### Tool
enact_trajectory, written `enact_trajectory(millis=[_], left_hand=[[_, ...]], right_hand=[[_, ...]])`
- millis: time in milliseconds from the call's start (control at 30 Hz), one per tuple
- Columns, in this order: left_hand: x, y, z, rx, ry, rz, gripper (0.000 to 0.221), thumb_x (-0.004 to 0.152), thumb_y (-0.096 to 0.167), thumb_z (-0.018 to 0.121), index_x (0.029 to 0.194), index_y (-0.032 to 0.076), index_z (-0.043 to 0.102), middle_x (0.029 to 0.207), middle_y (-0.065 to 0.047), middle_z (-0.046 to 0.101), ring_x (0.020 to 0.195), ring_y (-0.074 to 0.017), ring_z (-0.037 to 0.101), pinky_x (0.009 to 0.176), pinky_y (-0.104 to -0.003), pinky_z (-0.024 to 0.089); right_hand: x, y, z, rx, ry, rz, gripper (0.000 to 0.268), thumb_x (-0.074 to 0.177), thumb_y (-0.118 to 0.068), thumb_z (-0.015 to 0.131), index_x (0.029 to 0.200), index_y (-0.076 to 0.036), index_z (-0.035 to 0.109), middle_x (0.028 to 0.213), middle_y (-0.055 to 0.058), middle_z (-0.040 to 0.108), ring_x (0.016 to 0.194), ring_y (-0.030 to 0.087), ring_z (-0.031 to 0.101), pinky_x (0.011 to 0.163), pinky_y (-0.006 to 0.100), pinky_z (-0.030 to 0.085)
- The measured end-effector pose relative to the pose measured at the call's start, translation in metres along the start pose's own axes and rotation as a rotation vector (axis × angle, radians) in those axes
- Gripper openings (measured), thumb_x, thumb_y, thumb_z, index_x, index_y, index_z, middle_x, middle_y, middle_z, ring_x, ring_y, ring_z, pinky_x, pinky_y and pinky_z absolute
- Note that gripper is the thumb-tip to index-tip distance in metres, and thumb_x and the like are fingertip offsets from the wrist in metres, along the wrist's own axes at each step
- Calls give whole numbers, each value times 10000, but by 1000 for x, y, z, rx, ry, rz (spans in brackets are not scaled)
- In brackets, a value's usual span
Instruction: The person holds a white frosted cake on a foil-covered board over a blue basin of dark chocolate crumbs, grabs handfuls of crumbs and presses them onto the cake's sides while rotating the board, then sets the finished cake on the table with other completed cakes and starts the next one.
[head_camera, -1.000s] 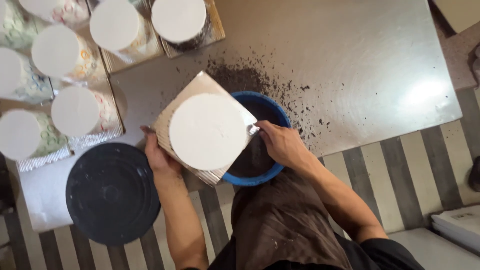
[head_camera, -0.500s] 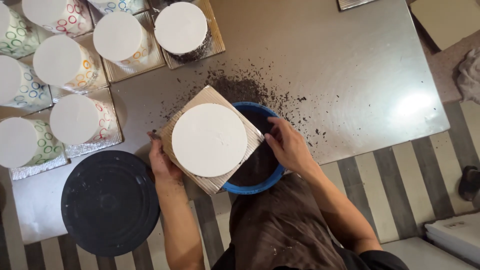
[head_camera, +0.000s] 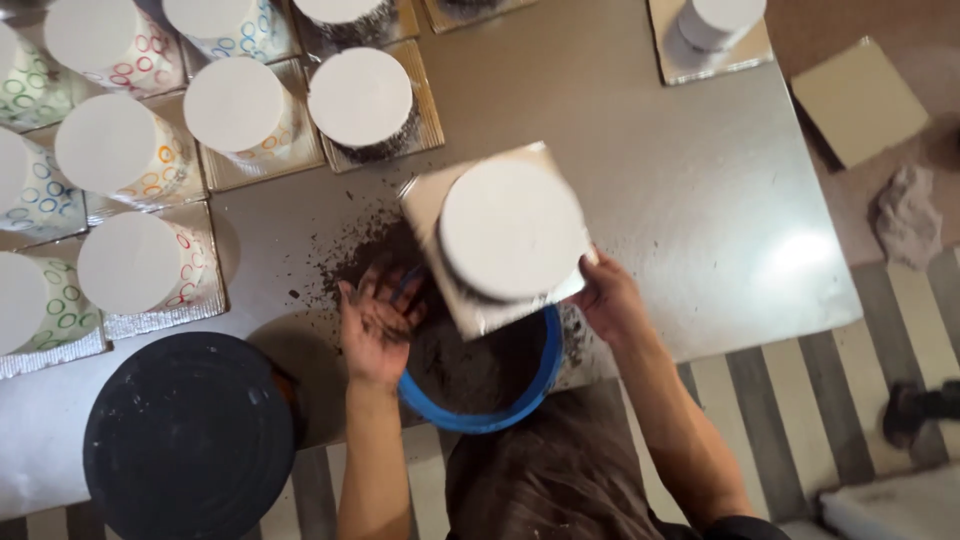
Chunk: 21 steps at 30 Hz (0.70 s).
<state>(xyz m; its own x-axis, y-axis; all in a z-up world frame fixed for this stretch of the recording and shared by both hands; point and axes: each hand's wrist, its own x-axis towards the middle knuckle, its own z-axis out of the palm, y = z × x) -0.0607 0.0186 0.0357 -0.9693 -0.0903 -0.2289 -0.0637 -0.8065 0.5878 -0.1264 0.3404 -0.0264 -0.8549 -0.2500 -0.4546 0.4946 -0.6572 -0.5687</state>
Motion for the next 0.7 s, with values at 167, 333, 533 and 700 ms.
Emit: enact_trajectory(millis=[167,333,533,700], left_hand=[[-29,-42,-45,63,136,94,596,1084,524,416,1418,45,538,1369,-143,624,1210,-317,628,980,-472,524],[-60,-83,-48,8,307,213,543,1091,484,430,1398,48,532,1363,-154,600,1165,-318,608,1015,-515,523],[-79,-116,-10,78,671,261,553,1083,452,389,1407,20,509,1386,-164,547,1253,-348,556,1065,-533,453],[-87,-120,-5,42,561,334,496,1112,397,356,1388,8,492,1401,-206,547,1217,-379,564,1067,-577,442]], right_hand=[[146,-62,-85,-113,-63,-208,355,1112,-112,453,1416,58,516,1183,181,706,911,277,748,764,425,661],[253,-119,-73,-167,-34,-197,360,1079,-81,420,1400,55,510,1171,168,713,952,289,766,804,429,686],[325,-117,-44,-308,-18,-26,363,1041,-59,419,1375,64,496,1196,216,697,987,321,768,787,406,706],[364,-83,-34,-292,-32,2,338,999,45,472,1328,99,524,1156,213,690,937,333,737,724,394,685]])
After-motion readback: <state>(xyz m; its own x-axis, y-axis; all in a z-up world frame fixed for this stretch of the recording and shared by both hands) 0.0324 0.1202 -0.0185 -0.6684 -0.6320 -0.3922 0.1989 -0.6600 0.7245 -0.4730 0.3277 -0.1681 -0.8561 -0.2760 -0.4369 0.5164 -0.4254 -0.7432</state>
